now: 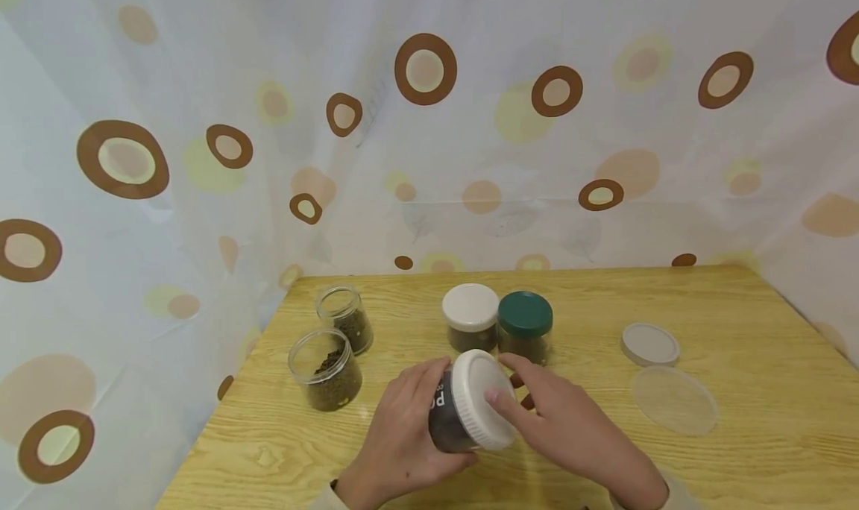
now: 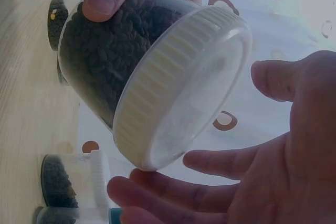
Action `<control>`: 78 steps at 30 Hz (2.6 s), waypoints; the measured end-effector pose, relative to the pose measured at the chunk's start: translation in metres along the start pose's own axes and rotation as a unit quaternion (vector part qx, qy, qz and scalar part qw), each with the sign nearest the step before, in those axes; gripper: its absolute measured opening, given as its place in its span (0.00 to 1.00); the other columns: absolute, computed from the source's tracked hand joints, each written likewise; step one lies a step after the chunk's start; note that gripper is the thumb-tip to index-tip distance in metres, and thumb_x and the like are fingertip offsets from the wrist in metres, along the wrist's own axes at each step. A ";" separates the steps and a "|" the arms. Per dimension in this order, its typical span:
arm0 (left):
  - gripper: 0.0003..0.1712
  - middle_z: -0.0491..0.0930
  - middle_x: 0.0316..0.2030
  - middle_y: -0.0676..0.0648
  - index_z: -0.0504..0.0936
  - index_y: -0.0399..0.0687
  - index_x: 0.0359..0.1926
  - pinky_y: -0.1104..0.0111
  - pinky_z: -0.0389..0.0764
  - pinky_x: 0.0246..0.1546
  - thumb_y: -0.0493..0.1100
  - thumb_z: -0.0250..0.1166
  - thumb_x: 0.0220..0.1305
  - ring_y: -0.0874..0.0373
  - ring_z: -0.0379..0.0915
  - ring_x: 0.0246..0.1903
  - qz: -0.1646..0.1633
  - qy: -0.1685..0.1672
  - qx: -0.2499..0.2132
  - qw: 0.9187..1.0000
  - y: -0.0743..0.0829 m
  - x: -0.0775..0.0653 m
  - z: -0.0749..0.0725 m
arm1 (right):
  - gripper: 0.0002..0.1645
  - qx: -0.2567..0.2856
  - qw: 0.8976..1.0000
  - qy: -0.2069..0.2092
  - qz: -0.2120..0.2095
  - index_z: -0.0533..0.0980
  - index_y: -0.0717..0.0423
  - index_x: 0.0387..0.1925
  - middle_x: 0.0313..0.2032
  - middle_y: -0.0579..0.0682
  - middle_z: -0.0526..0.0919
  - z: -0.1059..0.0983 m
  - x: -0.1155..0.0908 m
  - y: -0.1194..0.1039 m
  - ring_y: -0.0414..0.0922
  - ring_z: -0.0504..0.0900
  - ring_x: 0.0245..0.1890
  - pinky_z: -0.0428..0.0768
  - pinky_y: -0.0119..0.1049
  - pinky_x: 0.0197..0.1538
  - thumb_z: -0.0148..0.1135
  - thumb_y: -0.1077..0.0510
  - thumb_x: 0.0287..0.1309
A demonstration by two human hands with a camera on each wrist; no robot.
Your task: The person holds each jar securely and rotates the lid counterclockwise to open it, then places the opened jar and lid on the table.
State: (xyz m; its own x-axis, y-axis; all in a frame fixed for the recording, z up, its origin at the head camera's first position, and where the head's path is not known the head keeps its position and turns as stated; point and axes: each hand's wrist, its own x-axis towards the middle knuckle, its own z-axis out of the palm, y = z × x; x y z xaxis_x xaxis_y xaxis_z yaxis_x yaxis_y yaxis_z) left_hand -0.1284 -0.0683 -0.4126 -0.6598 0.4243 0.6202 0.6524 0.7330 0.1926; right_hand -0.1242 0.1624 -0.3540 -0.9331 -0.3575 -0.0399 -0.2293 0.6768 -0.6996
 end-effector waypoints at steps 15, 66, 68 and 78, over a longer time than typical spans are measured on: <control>0.63 0.77 0.56 0.51 0.66 0.49 0.69 0.63 0.79 0.53 0.68 0.80 0.31 0.58 0.75 0.55 0.025 0.002 0.032 0.999 0.004 0.002 0.002 | 0.42 -0.023 0.998 -0.015 0.056 0.62 0.55 0.71 0.50 0.53 0.83 0.003 0.002 -0.004 0.41 0.83 0.37 0.79 0.37 0.33 0.52 0.34 0.67; 0.61 0.78 0.56 0.50 0.66 0.51 0.69 0.62 0.81 0.49 0.69 0.79 0.34 0.58 0.76 0.53 -0.011 -0.007 -0.010 1.000 0.000 -0.002 -0.003 | 0.36 0.002 1.000 0.025 -0.015 0.61 0.55 0.72 0.67 0.61 0.71 0.001 -0.001 -0.001 0.52 0.82 0.53 0.83 0.47 0.42 0.49 0.39 0.72; 0.61 0.78 0.56 0.51 0.66 0.51 0.69 0.62 0.81 0.50 0.68 0.79 0.34 0.58 0.76 0.53 -0.009 -0.005 -0.013 1.000 0.000 -0.002 -0.002 | 0.35 -0.001 1.000 0.020 -0.003 0.64 0.55 0.70 0.65 0.60 0.74 0.001 0.000 -0.001 0.50 0.82 0.50 0.82 0.44 0.41 0.48 0.39 0.72; 0.63 0.77 0.56 0.52 0.67 0.51 0.68 0.60 0.80 0.52 0.68 0.80 0.29 0.58 0.76 0.54 0.027 0.019 0.019 0.999 -0.001 -0.002 0.000 | 0.38 -0.001 0.999 -0.005 0.034 0.65 0.57 0.69 0.52 0.55 0.83 0.004 0.003 -0.005 0.42 0.83 0.38 0.80 0.38 0.35 0.50 0.36 0.71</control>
State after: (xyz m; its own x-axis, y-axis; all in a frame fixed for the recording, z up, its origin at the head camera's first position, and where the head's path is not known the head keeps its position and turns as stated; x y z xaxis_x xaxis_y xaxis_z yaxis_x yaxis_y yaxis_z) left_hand -0.1274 -0.0696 -0.4144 -0.6096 0.4439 0.6568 0.6712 0.7299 0.1297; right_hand -0.1248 0.1555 -0.3531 -0.9434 -0.3178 -0.0948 -0.1664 0.7009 -0.6936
